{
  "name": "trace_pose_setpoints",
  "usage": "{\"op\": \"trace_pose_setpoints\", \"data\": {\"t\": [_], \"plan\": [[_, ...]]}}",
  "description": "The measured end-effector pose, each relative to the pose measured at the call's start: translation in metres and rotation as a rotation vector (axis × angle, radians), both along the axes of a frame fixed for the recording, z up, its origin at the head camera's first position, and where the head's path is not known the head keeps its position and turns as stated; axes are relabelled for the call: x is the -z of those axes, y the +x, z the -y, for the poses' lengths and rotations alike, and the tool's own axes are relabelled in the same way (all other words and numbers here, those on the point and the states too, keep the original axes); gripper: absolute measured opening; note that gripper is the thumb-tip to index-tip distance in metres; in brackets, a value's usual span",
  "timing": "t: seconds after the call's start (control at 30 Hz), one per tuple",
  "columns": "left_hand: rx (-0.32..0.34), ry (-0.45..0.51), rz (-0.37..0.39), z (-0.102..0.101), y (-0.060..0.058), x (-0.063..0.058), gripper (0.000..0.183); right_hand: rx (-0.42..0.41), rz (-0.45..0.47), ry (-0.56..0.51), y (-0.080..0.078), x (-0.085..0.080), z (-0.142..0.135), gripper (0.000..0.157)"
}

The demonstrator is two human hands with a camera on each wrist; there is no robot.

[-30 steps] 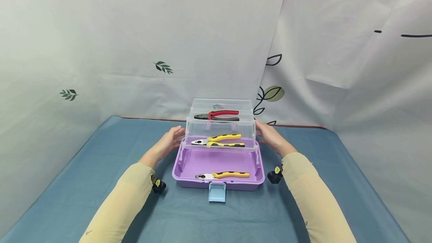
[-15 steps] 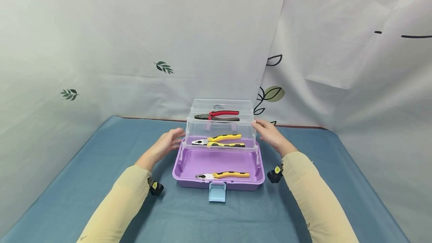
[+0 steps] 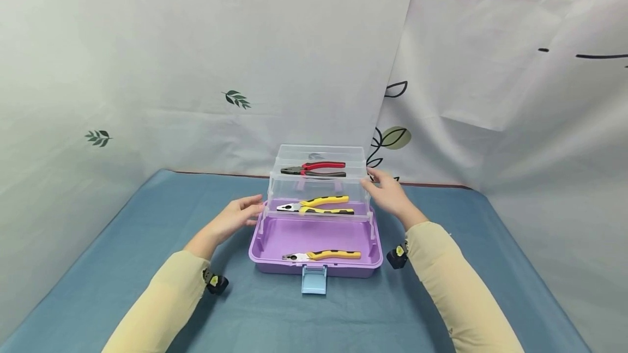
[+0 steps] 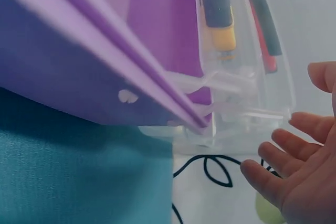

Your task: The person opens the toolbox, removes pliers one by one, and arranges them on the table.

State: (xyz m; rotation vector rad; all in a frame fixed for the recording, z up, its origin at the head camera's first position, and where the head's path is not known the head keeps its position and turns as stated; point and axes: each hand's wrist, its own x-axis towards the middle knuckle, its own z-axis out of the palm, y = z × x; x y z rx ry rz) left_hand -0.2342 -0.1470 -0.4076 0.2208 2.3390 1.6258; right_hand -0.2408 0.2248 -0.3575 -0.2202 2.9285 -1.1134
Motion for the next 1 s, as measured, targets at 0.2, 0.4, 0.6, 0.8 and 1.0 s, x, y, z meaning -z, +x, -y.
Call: {"op": "trace_pose_setpoints", "data": {"t": [0.2, 0.4, 0.6, 0.8, 1.0], "plan": [[0.036, -0.023, -0.021, 0.001, 0.009, -0.001, 0.069, -0.018, -0.082, 0.050, 0.001, -0.003, 0.003, 0.065], [0.033, -0.025, -0.036, -0.001, 0.017, -0.001, 0.068, -0.023, -0.093, 0.064, 0.001, -0.008, 0.004, 0.064], [-0.025, -0.054, -0.044, -0.005, 0.023, -0.001, 0.061, -0.038, -0.098, 0.064, 0.001, -0.012, 0.006, 0.062], [-0.048, -0.073, -0.035, -0.006, 0.026, -0.002, 0.052, -0.066, -0.112, 0.077, 0.000, -0.015, 0.008, 0.059], [-0.067, -0.085, -0.008, -0.009, 0.031, -0.002, 0.041, -0.105, -0.169, 0.140, -0.002, -0.020, 0.014, 0.053]]}}
